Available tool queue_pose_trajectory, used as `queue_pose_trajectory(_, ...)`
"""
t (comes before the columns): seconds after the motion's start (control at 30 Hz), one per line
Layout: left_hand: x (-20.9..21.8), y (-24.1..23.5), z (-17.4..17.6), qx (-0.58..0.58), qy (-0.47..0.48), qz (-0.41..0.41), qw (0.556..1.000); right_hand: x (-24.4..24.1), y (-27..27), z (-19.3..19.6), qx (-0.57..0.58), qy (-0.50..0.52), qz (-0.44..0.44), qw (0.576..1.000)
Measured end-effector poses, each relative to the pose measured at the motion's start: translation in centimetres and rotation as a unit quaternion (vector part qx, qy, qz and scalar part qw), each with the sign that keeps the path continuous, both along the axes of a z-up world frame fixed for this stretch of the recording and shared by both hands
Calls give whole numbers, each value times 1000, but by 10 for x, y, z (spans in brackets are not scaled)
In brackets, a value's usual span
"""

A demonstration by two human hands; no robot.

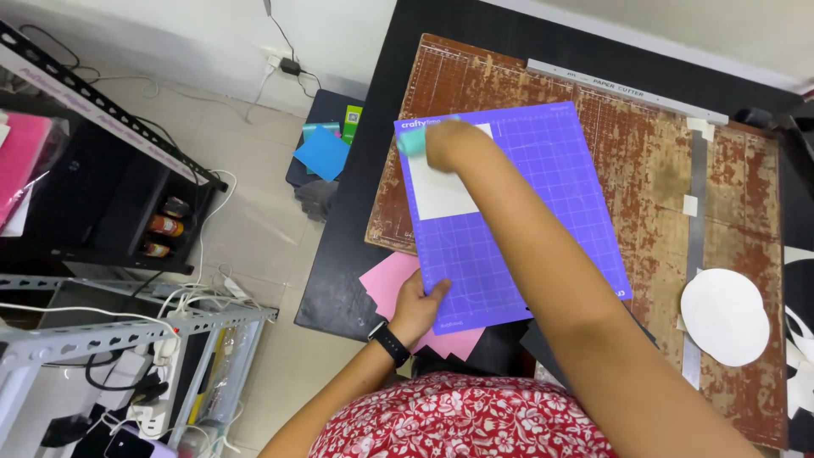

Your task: Operating a craft cutting machine to cut shapes out of paper, including loading the mat and peeling the finished product.

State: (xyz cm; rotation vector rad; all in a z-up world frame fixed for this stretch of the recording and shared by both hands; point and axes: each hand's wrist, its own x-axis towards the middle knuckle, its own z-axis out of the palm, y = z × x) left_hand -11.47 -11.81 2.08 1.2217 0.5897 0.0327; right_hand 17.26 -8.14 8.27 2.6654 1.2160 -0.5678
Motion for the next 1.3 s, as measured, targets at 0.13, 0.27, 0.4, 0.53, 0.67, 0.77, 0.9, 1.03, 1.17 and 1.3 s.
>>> queue_pose_trajectory(0.13, 0, 3, -11, 43, -4, -9, 999, -54, -6, 47, -27, 32, -23, 999)
queue_pose_trajectory(0.27, 2, 2, -24, 47, -17, -21, 999, -136, -87, 43, -12, 40, -19, 999)
queue_pose_trajectory(0.4, -1, 2, -15, 14, -19, -12, 1000, -144, -134, 63, -72, 19, -43, 996)
queue_pose_trajectory(0.53, 0, 7, -21, 19, -25, -34, 999, -84, -132, 46, -92, 35, -82, 992)
queue_pose_trajectory(0.67, 1, 10, -11, 5, -19, -28, 999, -24, -88, 40, -64, 41, -64, 995)
queue_pose_trajectory(0.77, 1, 5, -8, 2, -26, -18, 999, 21, -64, 32, 0, 29, -76, 997)
queue_pose_trajectory(0.9, -2, -6, 7, -3, -77, 10, 997, 33, -66, 32, 122, -6, -103, 987)
queue_pose_trajectory(1.03, -9, -6, 16, -10, -114, 70, 991, 40, -144, 15, 288, -37, -120, 949)
queue_pose_trajectory(1.17, -36, 3, 2, 50, -176, 113, 977, 22, -253, 39, 273, -112, -263, 919)
queue_pose_trajectory(1.3, -105, 15, 10, 0, -210, 180, 961, -35, -311, 61, 223, -112, -385, 889)
